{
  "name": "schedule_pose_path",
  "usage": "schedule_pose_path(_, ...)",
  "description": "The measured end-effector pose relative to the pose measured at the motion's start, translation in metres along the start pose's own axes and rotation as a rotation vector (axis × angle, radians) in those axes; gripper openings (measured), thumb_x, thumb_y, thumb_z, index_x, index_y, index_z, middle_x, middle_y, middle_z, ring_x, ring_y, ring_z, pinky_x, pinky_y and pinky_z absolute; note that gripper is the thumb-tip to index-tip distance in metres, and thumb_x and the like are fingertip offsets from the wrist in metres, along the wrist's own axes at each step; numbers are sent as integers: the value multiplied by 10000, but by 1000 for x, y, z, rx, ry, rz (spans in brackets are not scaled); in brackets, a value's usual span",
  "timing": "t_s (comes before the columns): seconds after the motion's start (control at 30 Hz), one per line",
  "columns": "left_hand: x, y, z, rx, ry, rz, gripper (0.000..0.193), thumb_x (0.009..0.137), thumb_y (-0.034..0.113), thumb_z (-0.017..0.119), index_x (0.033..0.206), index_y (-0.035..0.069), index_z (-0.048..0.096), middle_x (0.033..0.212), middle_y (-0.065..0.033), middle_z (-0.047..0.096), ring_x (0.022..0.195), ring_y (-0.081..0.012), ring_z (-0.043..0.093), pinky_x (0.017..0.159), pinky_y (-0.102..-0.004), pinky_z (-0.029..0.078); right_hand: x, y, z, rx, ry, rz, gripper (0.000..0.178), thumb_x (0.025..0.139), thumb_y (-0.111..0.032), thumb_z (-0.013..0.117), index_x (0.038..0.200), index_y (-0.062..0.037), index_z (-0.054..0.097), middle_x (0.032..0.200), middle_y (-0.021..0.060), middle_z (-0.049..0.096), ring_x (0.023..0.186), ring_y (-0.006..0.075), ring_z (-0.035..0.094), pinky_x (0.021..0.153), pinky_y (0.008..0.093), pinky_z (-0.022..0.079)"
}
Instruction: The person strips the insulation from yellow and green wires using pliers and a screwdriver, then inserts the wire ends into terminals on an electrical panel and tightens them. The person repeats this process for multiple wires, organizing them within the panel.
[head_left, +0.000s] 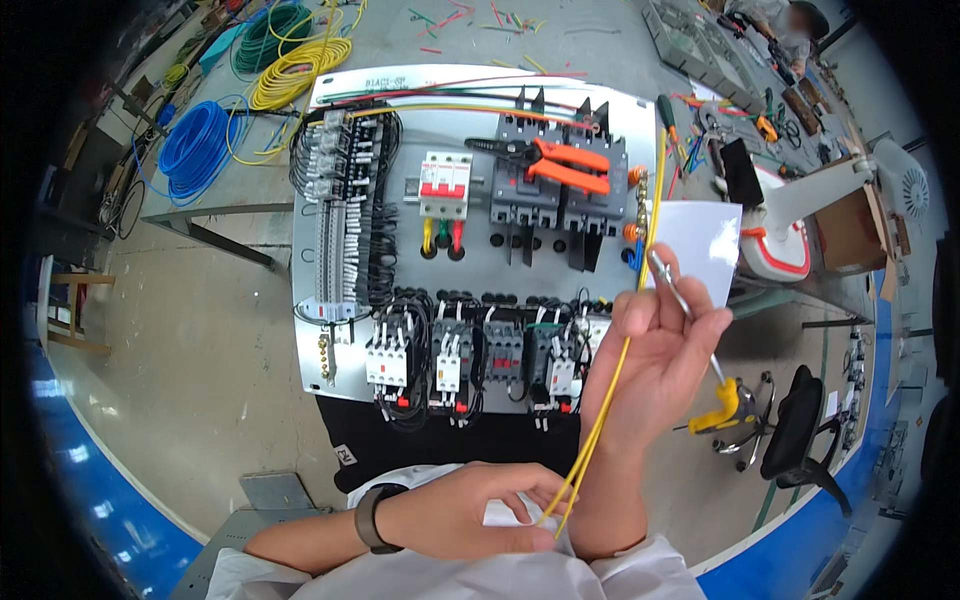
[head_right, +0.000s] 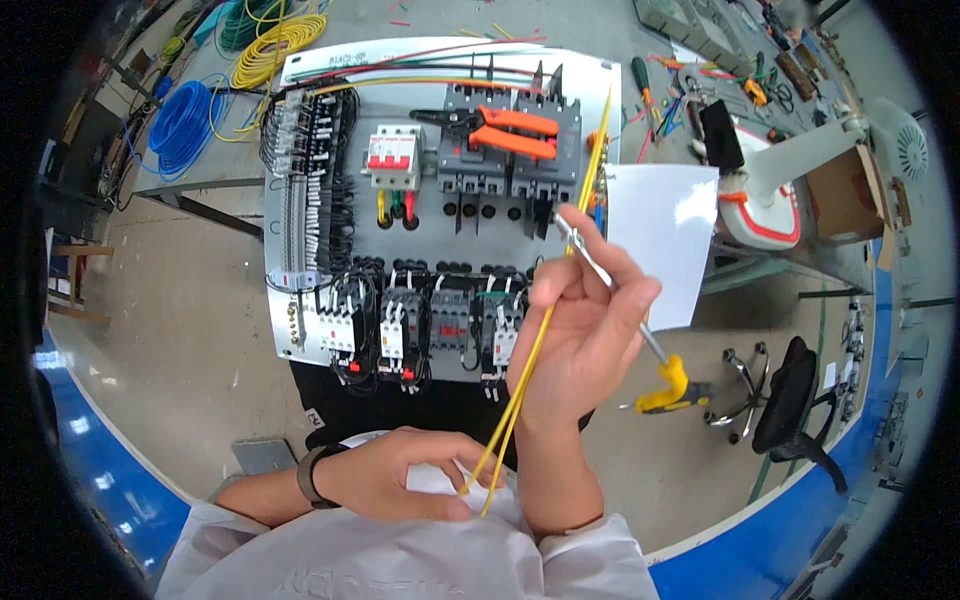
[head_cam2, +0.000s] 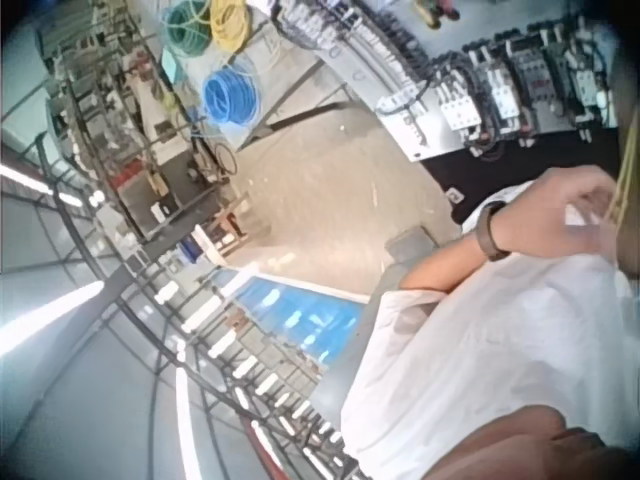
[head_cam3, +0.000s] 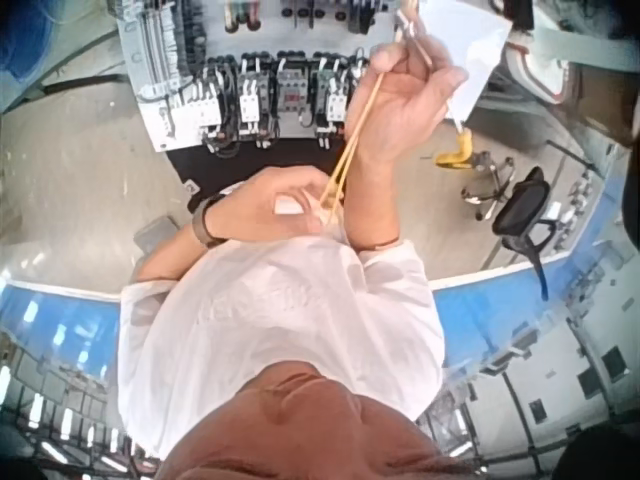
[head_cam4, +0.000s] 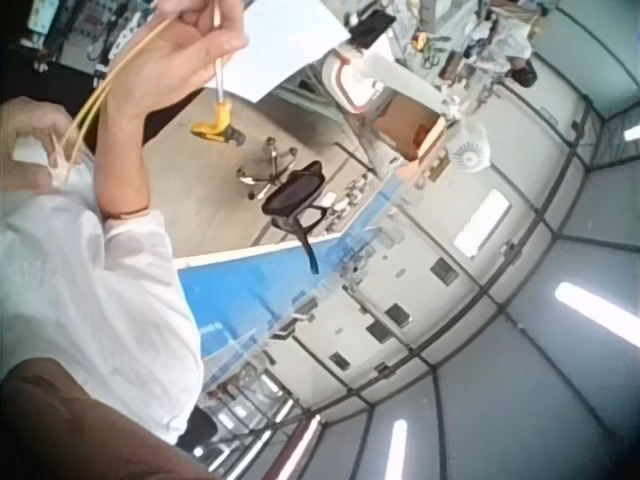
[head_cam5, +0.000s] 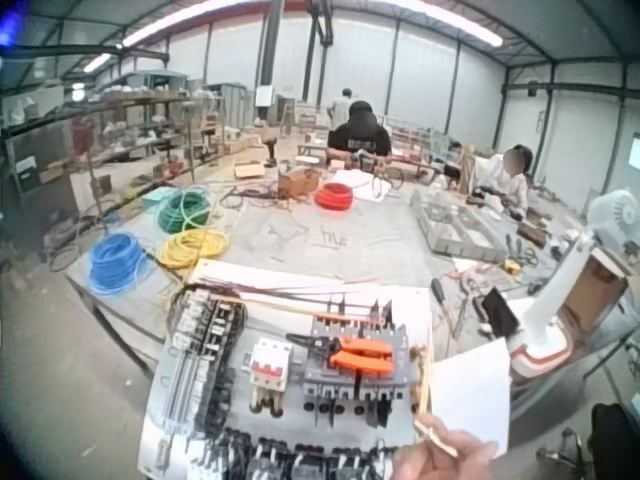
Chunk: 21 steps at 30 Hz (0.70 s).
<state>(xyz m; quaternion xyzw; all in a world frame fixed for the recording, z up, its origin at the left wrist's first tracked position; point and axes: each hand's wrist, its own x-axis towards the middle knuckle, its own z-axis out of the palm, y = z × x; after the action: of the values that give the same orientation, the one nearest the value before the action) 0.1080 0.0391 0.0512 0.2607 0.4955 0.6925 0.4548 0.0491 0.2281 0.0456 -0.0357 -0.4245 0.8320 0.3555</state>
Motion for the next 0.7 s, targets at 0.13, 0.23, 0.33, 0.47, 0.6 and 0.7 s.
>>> schedule_pose_path(0.13, 24, 4, -9, -503, -65, -137, 400, 1128, 257, 484, 1402, -26, 551, 1253, -143, 702, 1144, -200, 692, 971, -334, 536, -4, -4, 0, 27, -10, -26, 538, 1150, -465, 294, 1252, -58, 632, 1321, 296, 653, 683, 117, 568, 688, 264, 457)
schedule_pose_path(0.23, 33, -1, -9, -556, -99, -176, 309, 1094, 207, 569, 1309, -13, 602, 1124, -111, 736, 1029, -168, 719, 887, -296, 560, -4, -7, -4, 77, -42, -16, 522, 1151, -462, 293, 1245, -91, 648, 1328, 289, 653, 681, 117, 567, 697, 271, 455)
schedule_pose_path(0.33, 33, -4, -9, -549, -44, -175, 237, 1049, 161, 652, 1218, -5, 633, 1032, -85, 745, 927, -139, 725, 804, -266, 568, -4, -8, -8, 135, -64, 34, 519, 1151, -458, 300, 1237, -90, 656, 1321, 271, 663, 716, 134, 580, 733, 300, 463)
schedule_pose_path(0.47, 24, -3, -20, -418, 56, -270, 215, 1018, 149, 703, 1157, -7, 653, 978, -57, 740, 863, -98, 710, 733, -238, 560, 2, -11, -18, 115, -40, 125, 518, 1150, -455, 308, 1230, -80, 655, 1315, 262, 672, 759, 159, 610, 795, 359, 488)
schedule_pose_path(0.6, 16, -3, -30, -250, 117, -236, 194, 1000, 112, 722, 1135, -15, 663, 961, -36, 726, 858, -62, 680, 750, -233, 551, 8, -18, -36, 97, -151, 200, 515, 1150, -439, 303, 1222, -56, 640, 1299, 282, 668, 846, 206, 670, 1015, 516, 514)
schedule_pose_path(0.7, 14, 3, -36, -206, 137, -256, 171, 989, 93, 720, 1080, -36, 656, 954, -61, 723, 865, -84, 690, 779, -245, 575, 7, -19, -43, 34, -237, 205, 519, 1150, -430, 294, 1220, -36, 626, 1286, 304, 663, 854, 213, 683, 1103, 569, 475)
